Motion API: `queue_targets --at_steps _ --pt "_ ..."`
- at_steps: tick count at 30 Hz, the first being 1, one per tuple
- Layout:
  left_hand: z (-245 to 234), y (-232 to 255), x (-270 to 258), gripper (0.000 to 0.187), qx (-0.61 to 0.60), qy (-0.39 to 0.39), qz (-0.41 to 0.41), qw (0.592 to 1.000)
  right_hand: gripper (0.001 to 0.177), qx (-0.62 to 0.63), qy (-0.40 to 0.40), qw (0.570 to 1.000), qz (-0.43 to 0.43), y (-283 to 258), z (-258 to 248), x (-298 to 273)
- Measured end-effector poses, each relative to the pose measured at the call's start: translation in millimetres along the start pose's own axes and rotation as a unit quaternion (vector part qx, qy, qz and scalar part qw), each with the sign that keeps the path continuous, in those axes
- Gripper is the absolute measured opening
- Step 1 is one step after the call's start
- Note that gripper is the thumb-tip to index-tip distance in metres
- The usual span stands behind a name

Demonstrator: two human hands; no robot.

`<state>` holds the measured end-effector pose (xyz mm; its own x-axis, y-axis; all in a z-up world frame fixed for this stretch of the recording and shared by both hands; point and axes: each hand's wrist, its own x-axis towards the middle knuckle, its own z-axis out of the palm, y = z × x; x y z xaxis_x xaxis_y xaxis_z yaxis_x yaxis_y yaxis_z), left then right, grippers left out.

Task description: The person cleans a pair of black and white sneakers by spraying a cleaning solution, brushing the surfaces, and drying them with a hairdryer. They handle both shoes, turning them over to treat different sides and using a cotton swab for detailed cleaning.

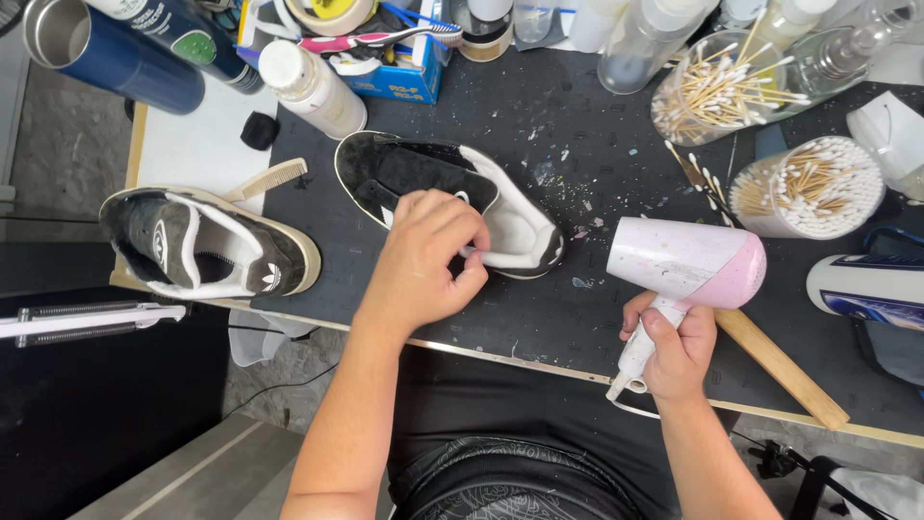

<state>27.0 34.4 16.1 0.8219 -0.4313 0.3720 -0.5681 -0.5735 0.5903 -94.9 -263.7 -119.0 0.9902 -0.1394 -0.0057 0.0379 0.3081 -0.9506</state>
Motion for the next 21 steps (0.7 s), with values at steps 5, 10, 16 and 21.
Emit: queue_targets --at_steps 5,10,16,21 --pt "16 36 5 0.031 -0.022 0.018 0.003 1.000 0.037 0.055 -0.036 0.998 -0.004 -6 -4 0" --pt "26 40 11 0.042 -0.017 -0.049 -0.032 0.998 0.038 0.068 -0.038 0.997 -0.008 -8 -5 0" --pt "32 34 7 0.034 -0.043 -0.026 -0.035 0.998 0.039 0.038 -0.050 0.998 0.001 -6 -5 -2" --pt "30 41 4 0.024 -0.039 -0.031 -0.072 0.996 0.037 0.036 -0.045 0.998 0.002 -4 -7 -3"
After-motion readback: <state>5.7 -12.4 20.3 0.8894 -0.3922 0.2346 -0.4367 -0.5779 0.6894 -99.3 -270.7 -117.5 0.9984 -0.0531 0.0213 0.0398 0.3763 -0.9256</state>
